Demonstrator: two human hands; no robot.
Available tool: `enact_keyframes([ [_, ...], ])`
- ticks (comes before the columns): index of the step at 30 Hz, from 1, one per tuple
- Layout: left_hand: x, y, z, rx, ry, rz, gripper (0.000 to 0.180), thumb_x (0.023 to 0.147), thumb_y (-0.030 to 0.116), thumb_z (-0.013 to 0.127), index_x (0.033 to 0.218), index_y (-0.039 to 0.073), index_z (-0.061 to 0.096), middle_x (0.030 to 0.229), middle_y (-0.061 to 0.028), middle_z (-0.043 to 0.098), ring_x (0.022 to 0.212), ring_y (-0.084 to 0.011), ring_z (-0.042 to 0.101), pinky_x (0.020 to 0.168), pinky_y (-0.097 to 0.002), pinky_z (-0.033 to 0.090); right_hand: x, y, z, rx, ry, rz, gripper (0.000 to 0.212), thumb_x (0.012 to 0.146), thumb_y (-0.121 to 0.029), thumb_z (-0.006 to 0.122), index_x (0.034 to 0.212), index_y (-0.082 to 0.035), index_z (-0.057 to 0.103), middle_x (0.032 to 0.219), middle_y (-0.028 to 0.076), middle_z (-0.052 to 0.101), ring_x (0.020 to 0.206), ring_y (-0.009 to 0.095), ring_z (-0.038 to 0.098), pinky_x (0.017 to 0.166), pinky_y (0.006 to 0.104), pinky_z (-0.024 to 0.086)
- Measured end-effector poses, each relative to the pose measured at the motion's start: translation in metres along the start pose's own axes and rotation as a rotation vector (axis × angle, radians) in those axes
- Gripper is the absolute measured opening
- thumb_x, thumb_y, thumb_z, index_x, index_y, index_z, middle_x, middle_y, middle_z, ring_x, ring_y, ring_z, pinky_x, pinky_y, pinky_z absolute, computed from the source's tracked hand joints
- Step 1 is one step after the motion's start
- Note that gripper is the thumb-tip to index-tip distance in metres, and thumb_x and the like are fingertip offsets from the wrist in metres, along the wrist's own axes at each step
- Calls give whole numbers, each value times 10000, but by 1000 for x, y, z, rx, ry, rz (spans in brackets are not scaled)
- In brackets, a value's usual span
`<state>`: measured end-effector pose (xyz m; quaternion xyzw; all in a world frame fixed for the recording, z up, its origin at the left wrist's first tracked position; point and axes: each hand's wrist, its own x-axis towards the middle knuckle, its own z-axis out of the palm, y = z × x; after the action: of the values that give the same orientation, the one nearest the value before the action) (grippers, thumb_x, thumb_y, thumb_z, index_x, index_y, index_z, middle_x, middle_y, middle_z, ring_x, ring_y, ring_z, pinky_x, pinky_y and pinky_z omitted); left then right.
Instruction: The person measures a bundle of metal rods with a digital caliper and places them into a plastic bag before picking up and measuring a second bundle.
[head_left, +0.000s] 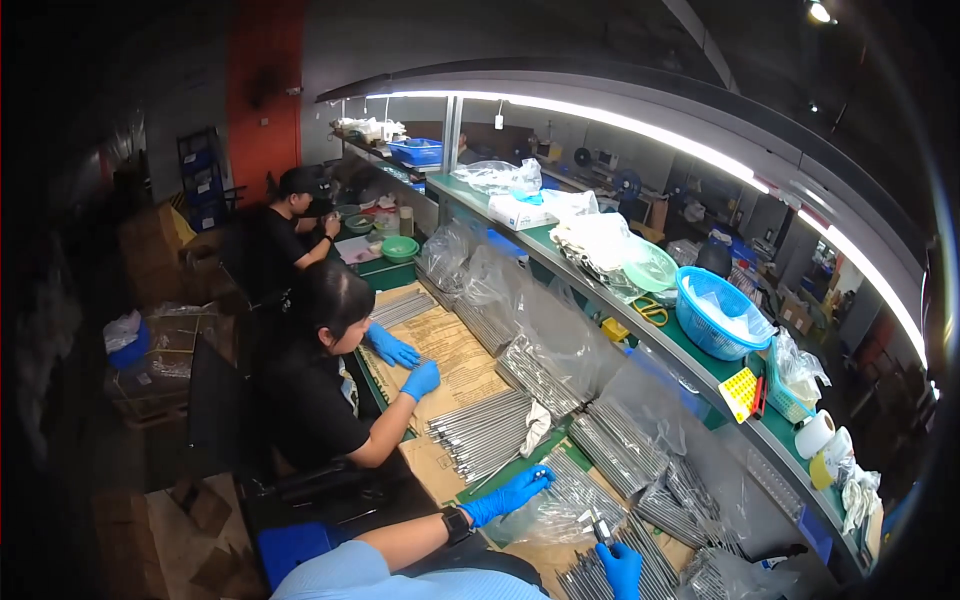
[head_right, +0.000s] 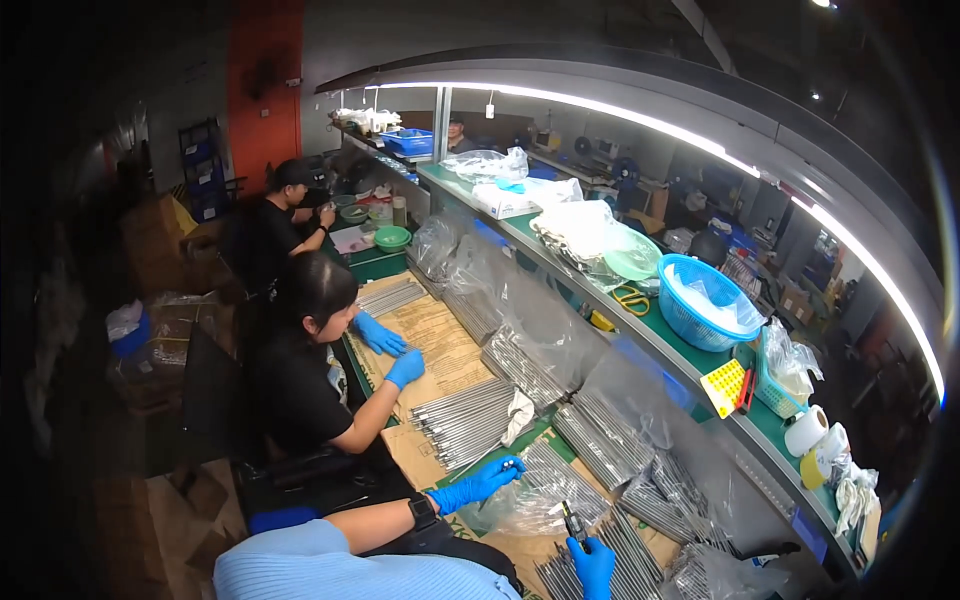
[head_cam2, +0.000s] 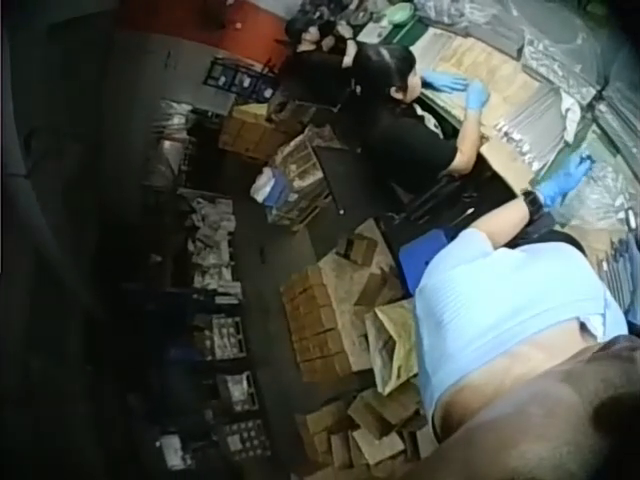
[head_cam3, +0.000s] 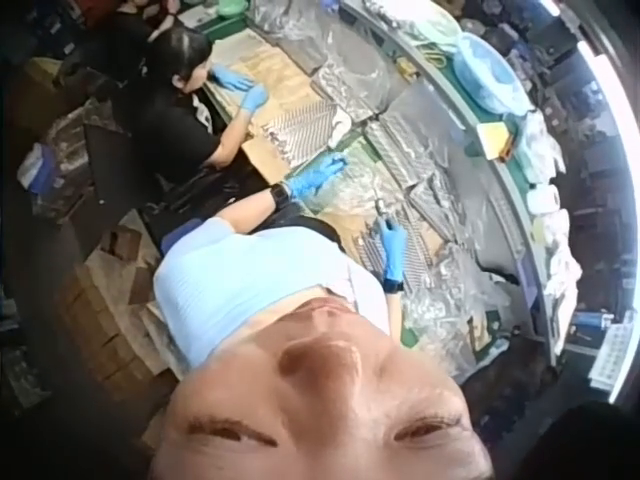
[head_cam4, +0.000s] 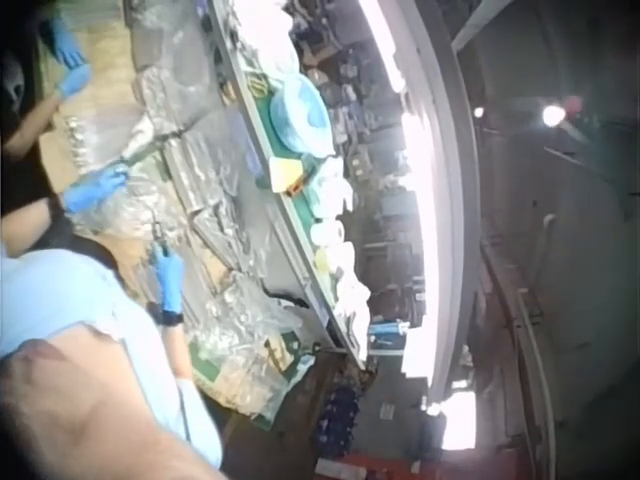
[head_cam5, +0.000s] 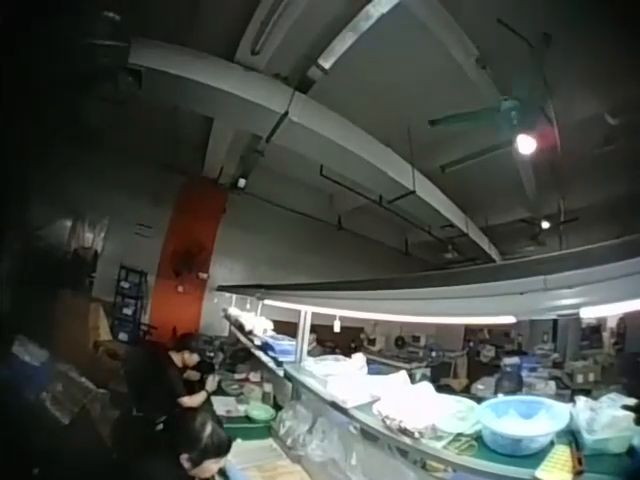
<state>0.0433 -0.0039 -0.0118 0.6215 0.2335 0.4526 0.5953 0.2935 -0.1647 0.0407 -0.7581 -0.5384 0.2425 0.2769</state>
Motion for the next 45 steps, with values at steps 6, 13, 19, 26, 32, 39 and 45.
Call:
enact_keyframes([
  [6, -18, -19, 2, -76, -67, -67, 266, 947, 181, 442, 1133, 4, 513, 1030, -65, 574, 946, -138, 530, 874, -293, 424, -3, 7, 2, 165, 17, 38, 349, 740, -300, 721, 815, 26, 623, 534, 101, 499, 471, 133, 391, 455, 342, 308],
  [13, -13, 5, -2, 61, -88, -229, 252, 938, 170, 459, 1079, -13, 559, 1001, -73, 608, 961, -147, 552, 879, -290, 427, 12, -7, 0, 334, 111, -181, 255, 750, -174, 703, 887, 23, 616, 595, 87, 523, 554, 75, 427, 483, 300, 366],
  [19, -5, 33, -4, 76, -55, -198, 237, 929, 165, 475, 1022, -27, 578, 934, -70, 631, 899, -157, 580, 850, -296, 444, 62, -77, 8, -39, 142, -271, 405, 769, -392, 657, 960, -36, 628, 729, 176, 618, 642, 325, 612, 545, 355, 450],
  [26, -5, 33, 0, 213, -13, -356, 305, 893, 191, 558, 1126, -6, 582, 992, -81, 649, 925, -117, 576, 824, -270, 451, 60, -86, 29, -61, 21, -292, 411, 771, -454, 632, 895, -63, 652, 692, 160, 617, 627, 320, 611, 535, 374, 454],
  [32, -16, 34, 6, 121, 69, -362, 293, 882, 169, 574, 1112, -13, 591, 991, -73, 651, 907, -107, 580, 805, -252, 452, 50, -89, 28, -65, 23, -341, 460, 759, -520, 614, 719, -62, 640, 608, 143, 595, 570, 309, 597, 491, 380, 444],
  [39, -13, 40, -2, 127, 89, -395, 292, 888, 130, 550, 1134, -28, 570, 1035, -79, 641, 919, -109, 582, 801, -241, 445, 61, -98, 36, -212, 65, -380, 491, 735, -544, 626, 686, -56, 630, 575, 147, 582, 538, 308, 589, 470, 375, 443],
  [45, -19, 27, -15, 180, 134, -354, 298, 890, 115, 534, 1157, -15, 555, 1016, -59, 634, 950, -112, 567, 821, -248, 441, 74, -108, 41, -229, 88, -392, 502, 712, -551, 646, 655, -52, 619, 546, 145, 564, 517, 307, 580, 461, 377, 440],
])
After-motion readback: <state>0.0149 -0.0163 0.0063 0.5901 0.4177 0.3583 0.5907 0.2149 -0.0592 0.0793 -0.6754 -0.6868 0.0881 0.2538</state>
